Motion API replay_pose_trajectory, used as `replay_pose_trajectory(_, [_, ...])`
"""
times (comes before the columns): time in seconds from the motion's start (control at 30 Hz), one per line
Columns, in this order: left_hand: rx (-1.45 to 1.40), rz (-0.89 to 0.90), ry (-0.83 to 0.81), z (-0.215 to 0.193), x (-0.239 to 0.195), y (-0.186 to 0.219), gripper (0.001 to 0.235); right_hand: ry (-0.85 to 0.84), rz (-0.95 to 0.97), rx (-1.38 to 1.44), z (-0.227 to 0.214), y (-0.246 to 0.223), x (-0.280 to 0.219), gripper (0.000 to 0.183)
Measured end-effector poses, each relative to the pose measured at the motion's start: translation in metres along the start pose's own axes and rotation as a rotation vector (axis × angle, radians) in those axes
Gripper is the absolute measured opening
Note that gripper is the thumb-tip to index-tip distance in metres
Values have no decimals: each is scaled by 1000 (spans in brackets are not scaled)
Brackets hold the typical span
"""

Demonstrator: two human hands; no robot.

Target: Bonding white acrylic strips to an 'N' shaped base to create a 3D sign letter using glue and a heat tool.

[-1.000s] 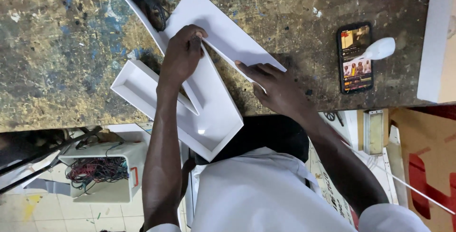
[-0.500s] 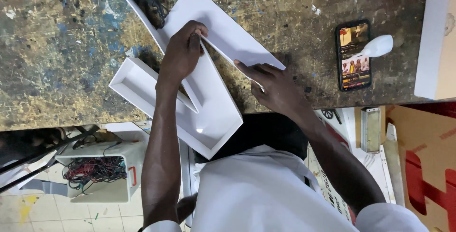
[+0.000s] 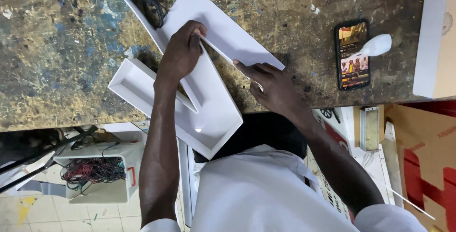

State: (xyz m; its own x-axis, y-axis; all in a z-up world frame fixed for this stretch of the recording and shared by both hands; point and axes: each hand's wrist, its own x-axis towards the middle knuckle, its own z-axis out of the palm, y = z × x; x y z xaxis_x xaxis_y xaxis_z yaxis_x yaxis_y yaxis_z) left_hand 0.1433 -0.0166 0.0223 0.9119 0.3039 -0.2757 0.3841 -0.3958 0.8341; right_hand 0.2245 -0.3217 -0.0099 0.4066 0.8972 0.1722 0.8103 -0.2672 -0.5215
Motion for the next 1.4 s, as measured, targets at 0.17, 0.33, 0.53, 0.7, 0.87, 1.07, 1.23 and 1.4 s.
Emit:
replay_pose_trajectory(0.17, [-1,-12,-4,0,0,5,31,-47,30,34,1,0,0,84])
replay_pose_trajectory(0.33, [-30,10,32,3,-3,5,28,-30,50,84,-7,-15,2,82])
replay_pose_trajectory(0.53, [-46,24,58,4,-2,4,29,-15,59,106,-1,-15,0,85])
replay_pose_trajectory(0.7, [-85,102,67,6,-3,-7,31,-13,61,97,0,-16,-1,83])
replay_pose_trajectory(0.87, [-75,157,79,7,-4,-6,31,29,46,62,0,-18,-2,83])
replay_pose_trajectory(1.07, [-137,164,73,7,-5,-6,29,2,71,-1,4,-17,-5,85])
replay_pose_trajectory(1.23, [-124,160,86,6,-8,-1,29,53,42,-40,5,-19,-5,81])
replay_pose_trajectory(1.4, [-125,160,82,7,-4,-8,31,36,61,-31,4,-19,-4,82])
